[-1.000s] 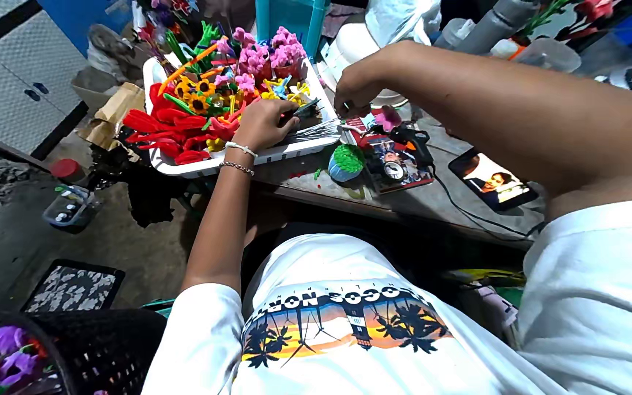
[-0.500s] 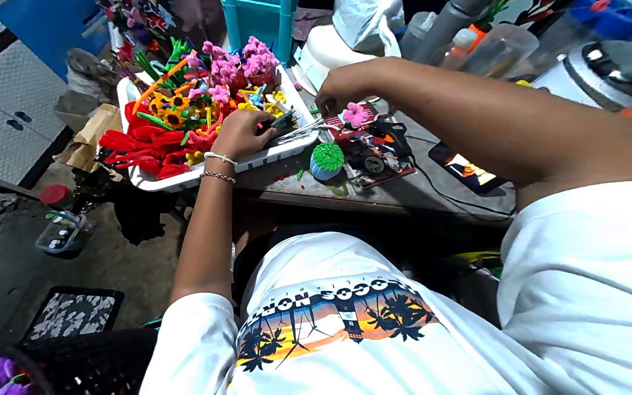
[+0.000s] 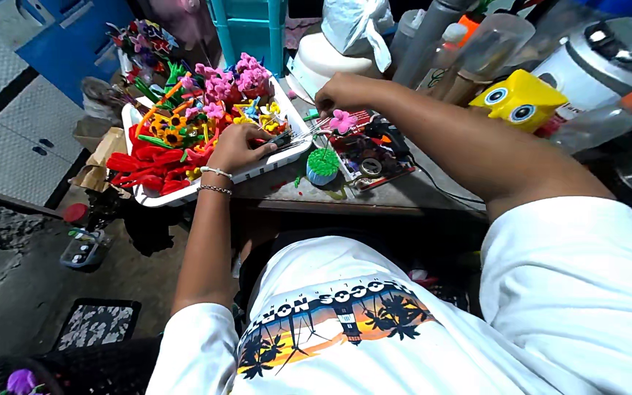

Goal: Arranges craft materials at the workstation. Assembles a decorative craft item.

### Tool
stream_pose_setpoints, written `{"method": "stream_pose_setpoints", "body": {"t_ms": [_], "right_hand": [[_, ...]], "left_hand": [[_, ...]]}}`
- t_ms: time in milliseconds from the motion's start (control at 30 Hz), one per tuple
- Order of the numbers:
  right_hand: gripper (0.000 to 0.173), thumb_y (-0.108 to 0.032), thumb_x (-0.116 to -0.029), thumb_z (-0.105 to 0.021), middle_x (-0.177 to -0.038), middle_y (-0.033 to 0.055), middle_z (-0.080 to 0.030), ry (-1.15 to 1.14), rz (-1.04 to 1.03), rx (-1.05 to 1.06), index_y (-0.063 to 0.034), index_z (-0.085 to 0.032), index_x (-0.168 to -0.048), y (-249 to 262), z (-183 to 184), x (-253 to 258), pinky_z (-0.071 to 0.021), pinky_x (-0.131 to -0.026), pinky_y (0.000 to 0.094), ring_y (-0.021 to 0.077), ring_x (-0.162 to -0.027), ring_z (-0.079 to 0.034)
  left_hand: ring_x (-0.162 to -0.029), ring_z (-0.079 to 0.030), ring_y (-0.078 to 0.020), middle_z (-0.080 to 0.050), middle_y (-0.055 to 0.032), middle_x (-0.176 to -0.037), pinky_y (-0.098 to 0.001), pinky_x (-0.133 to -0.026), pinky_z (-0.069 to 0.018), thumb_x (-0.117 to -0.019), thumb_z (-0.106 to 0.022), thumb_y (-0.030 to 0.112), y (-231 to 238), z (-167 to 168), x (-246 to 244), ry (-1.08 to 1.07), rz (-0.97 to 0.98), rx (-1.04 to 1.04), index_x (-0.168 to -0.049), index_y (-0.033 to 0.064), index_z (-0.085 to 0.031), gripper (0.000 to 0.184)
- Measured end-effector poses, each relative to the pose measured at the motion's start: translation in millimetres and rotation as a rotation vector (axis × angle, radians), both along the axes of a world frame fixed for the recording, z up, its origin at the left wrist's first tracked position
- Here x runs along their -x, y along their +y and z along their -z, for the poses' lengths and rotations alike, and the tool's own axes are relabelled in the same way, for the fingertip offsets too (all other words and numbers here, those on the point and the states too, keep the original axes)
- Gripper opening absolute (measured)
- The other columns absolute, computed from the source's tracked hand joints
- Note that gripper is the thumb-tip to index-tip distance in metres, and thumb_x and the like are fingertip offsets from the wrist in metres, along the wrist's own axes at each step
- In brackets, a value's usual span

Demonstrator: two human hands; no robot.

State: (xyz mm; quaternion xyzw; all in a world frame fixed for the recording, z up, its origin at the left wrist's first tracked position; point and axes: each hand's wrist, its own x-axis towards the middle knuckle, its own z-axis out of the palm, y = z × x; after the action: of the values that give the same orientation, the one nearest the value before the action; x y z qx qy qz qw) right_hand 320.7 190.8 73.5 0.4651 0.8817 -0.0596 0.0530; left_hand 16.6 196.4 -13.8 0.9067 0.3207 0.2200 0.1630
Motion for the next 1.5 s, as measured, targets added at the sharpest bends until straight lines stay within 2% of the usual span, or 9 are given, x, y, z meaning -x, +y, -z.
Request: {"method": "stream_pose_setpoints", "body": {"t_ms": [233,400,567,700,833,900,1033,1267,1500], "right_hand": [[0.018,-0.013,-0.1016,-0.063,-0.102,0.0155,-0.072,0.312,0.180,0.014,0.0001,-0.071,-0.112,-22,-3,-24,-0.0542,-0.094,0.0487,0.0275,-0.093,-0.071],[0.015,-0.015,-0.0982,-0.069,-0.096,0.0107,-0.073,0.476,0.187,-0.078,-0.0033,-0.072,-0.108,-42,-17,-36,-0.0572,-0.089,0.0444,0.0217,-0.086,-0.072],[0.023,-0.023,-0.1010,-0.063,-0.096,0.0079,-0.072,0.735,0.022,-0.319,-0.0024,-0.070,-0.110,-78,-45,-49,-0.0605,-0.080,0.0348,0.0133,-0.082,-0.070],[0.027,-0.023,-0.1038,-0.060,-0.101,0.0069,-0.072,0.903,-0.184,-0.401,0.0014,-0.068,-0.111,-124,-57,-40,-0.0614,-0.083,0.0303,0.0098,-0.089,-0.071],[0.028,-0.025,-0.1033,-0.061,-0.098,0.0049,-0.072,0.829,-0.361,-0.352,0.0008,-0.070,-0.108,-145,-55,-36,-0.0599,-0.082,0.0243,0.0053,-0.087,-0.069],[0.028,-0.027,-0.1032,-0.061,-0.097,0.0051,-0.073,0.771,-0.352,-0.349,-0.0006,-0.071,-0.109,-143,-54,-45,-0.0595,-0.082,0.0251,0.0060,-0.086,-0.069],[0.035,-0.033,-0.1042,-0.059,-0.099,0.0071,-0.071,0.696,-0.220,-0.380,-0.0021,-0.069,-0.115,-141,-53,-64,-0.0593,-0.082,0.0272,0.0082,-0.087,-0.069],[0.027,-0.026,-0.0997,-0.067,-0.096,0.0037,-0.072,0.852,-0.318,-0.238,-0.0011,-0.069,-0.112,-147,-43,-35,-0.0605,-0.079,0.0232,0.0054,-0.085,-0.070],[0.020,-0.015,-0.0979,-0.069,-0.091,0.0049,-0.071,1.005,-0.484,-0.033,0.0016,-0.069,-0.109,-152,-18,18,-0.0602,-0.070,0.0222,0.0056,-0.077,-0.068]], "left_hand": [[-0.103,-0.070,-0.0307,-0.074,-0.0152,-0.115,-0.0552,-0.094,-0.0522,-0.1028,-0.057,0.037,-1,3,-2,-0.094,0.001,-0.081,-0.105,0.0049,-0.080,0.039],[-0.091,-0.069,-0.0159,-0.073,-0.0133,-0.113,-0.0327,-0.082,-0.0554,-0.1064,-0.055,0.022,-12,-5,-6,-0.411,-0.095,-0.275,-0.112,0.0029,-0.075,0.029],[-0.097,-0.060,-0.0050,-0.067,-0.0080,-0.121,-0.0239,-0.083,-0.0491,-0.1087,-0.036,0.010,-72,-55,-15,-0.683,-0.099,-0.228,-0.126,-0.0026,-0.062,0.033],[-0.084,-0.056,0.0019,-0.061,0.0050,-0.129,-0.0155,-0.070,-0.0461,-0.1045,-0.036,0.006,-126,-74,-19,-0.880,-0.005,-0.091,-0.137,0.0113,-0.054,0.038],[-0.100,-0.066,-0.0044,-0.064,0.0075,-0.133,-0.0202,-0.083,-0.0554,-0.1064,-0.048,0.011,-166,-65,-16,-1.010,0.093,0.163,-0.133,0.0253,-0.060,0.032],[-0.093,-0.067,-0.0060,-0.066,0.0063,-0.129,-0.0196,-0.078,-0.0554,-0.1040,-0.050,0.008,-175,-48,-13,-1.089,0.073,0.219,-0.132,0.0310,-0.050,0.037],[-0.084,-0.070,-0.0067,-0.062,-0.0007,-0.139,-0.0170,-0.072,-0.0559,-0.1063,-0.046,0.005,-187,-22,-10,-1.154,-0.093,0.342,-0.153,0.0286,-0.020,0.059],[-0.091,-0.072,-0.0098,-0.068,-0.0056,-0.130,-0.0220,-0.077,-0.0602,-0.1094,-0.048,0.022,-202,-19,-52,-1.018,0.009,0.546,-0.146,0.0134,-0.043,0.038],[-0.091,-0.075,-0.0170,-0.073,-0.0079,-0.115,-0.0322,-0.080,-0.0647,-0.1100,-0.045,0.013,-215,-3,-78,-0.865,0.156,0.640,-0.125,0.0045,-0.058,0.021]]}}
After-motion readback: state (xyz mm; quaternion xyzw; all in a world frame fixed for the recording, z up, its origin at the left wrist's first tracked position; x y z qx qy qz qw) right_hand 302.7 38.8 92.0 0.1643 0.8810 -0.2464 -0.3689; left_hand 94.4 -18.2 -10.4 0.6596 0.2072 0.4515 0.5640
